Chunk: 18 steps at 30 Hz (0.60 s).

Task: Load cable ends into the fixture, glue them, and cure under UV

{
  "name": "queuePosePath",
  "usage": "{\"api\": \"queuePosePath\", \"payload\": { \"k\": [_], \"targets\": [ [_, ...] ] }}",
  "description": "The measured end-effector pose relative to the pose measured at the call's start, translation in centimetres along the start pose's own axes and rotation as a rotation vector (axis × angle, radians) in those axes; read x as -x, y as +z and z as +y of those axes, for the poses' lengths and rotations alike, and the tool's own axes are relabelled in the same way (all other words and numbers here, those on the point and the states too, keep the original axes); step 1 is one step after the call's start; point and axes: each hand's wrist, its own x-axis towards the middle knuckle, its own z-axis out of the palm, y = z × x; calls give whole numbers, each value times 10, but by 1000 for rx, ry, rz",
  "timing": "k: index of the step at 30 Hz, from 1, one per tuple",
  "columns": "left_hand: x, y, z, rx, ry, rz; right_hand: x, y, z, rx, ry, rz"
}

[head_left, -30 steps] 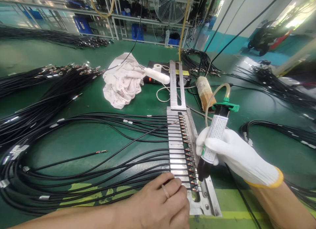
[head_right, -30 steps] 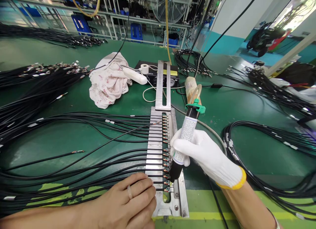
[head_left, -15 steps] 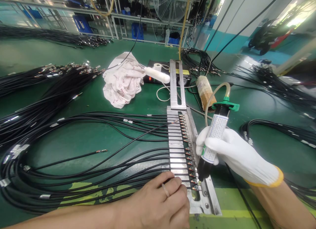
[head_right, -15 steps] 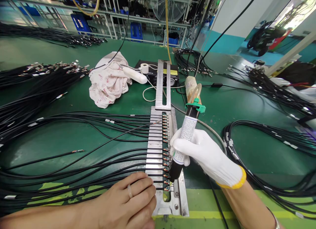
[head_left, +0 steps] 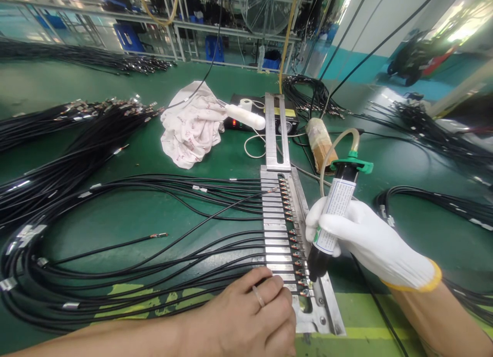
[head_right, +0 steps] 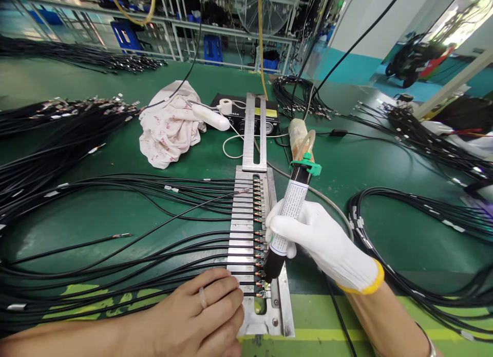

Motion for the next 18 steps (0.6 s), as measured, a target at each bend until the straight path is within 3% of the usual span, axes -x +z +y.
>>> {"api": "queuePosePath", "payload": {
  "k": [18],
  "targets": [
    [-2,-1,-1,7,-1,-17,2,-2,-1,40,-42,51]
  ]
}}
